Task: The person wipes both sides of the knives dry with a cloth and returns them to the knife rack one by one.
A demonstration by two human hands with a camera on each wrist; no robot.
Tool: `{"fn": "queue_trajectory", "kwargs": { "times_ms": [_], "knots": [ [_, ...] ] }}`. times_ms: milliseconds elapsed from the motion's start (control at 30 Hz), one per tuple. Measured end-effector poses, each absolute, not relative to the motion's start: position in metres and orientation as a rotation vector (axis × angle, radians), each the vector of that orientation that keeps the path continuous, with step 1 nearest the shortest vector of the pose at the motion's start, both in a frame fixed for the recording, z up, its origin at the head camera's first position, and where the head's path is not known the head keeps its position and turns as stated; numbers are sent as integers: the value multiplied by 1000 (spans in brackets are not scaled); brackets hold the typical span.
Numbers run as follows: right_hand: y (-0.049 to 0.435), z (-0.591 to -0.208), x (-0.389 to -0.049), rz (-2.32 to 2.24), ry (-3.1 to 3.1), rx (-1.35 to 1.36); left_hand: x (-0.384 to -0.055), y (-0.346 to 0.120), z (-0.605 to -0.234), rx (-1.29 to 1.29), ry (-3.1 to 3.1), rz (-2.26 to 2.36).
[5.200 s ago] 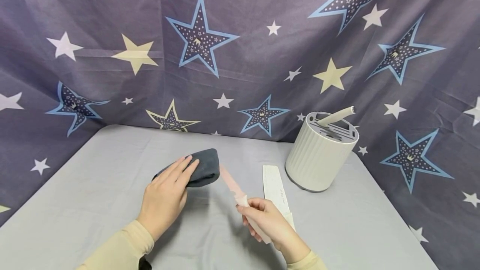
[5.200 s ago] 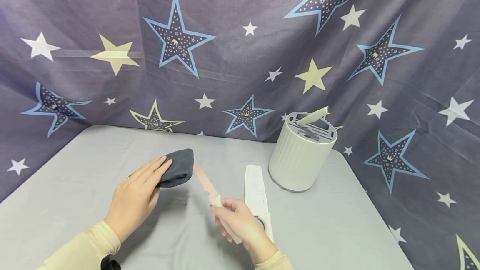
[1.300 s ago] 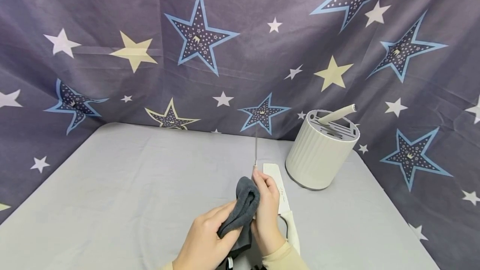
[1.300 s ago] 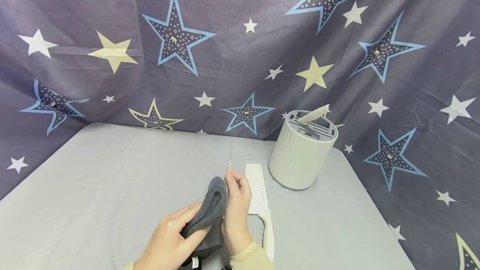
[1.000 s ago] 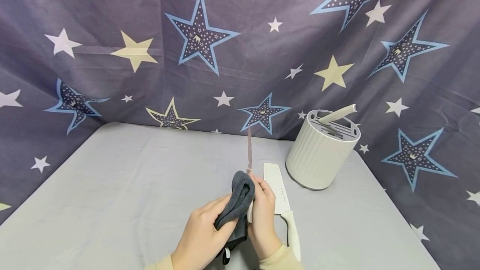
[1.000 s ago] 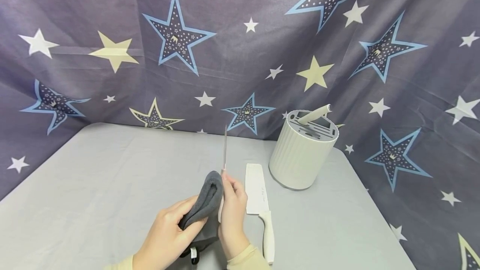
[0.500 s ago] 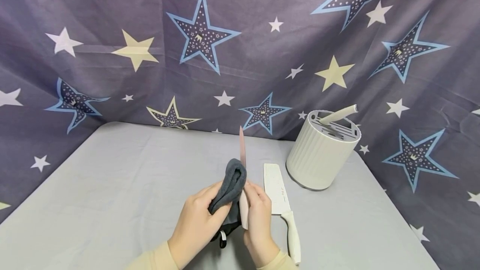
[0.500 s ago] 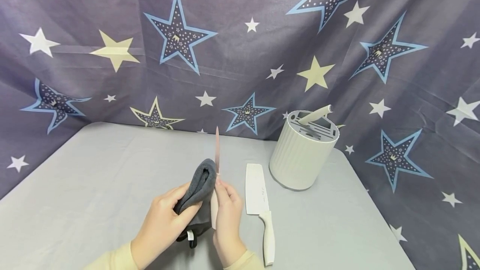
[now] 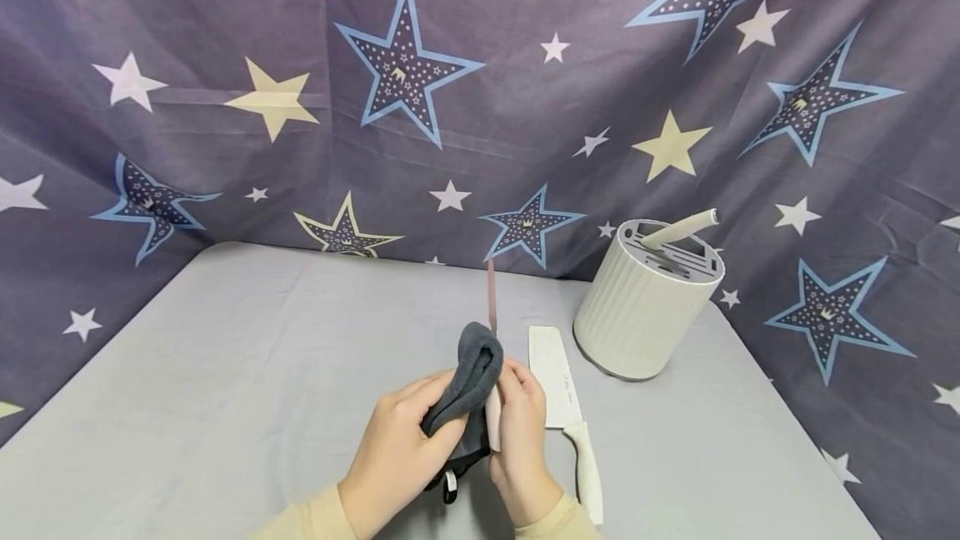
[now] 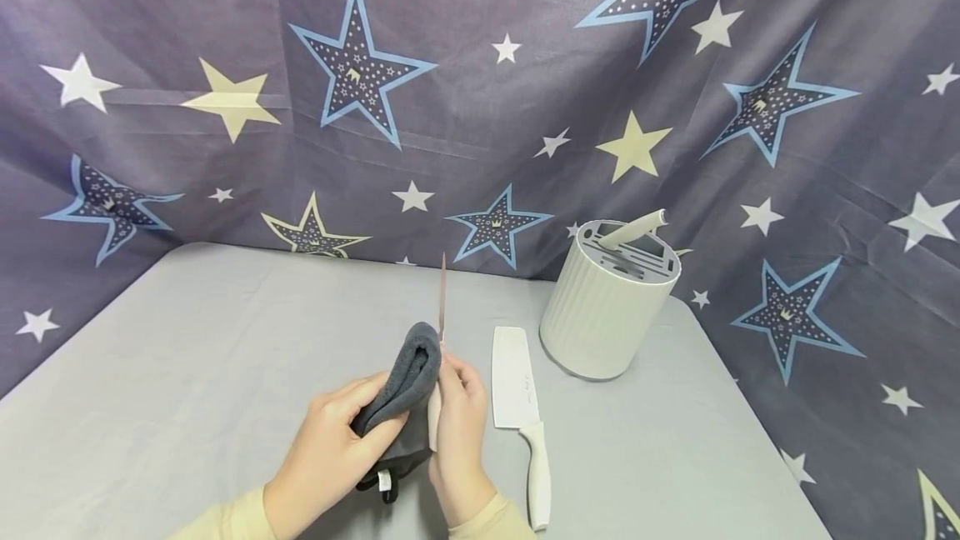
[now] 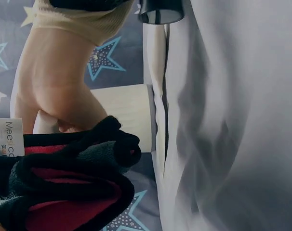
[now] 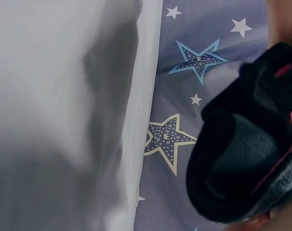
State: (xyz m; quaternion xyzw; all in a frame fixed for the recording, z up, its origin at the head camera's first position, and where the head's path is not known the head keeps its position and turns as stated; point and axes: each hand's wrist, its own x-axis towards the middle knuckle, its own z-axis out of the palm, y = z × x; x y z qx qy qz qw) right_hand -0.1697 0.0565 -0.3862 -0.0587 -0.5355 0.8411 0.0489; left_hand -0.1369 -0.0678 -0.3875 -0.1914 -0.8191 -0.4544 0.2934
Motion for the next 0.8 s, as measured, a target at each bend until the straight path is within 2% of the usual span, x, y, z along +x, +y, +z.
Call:
{"fn": "queue_trajectory", "kwargs": {
  "times_ms": [800],
  "knots": [
    [75,-368,-178,2706,-1495,-148,-126,-65,-388,-938,-2064,-1270]
  ]
}}
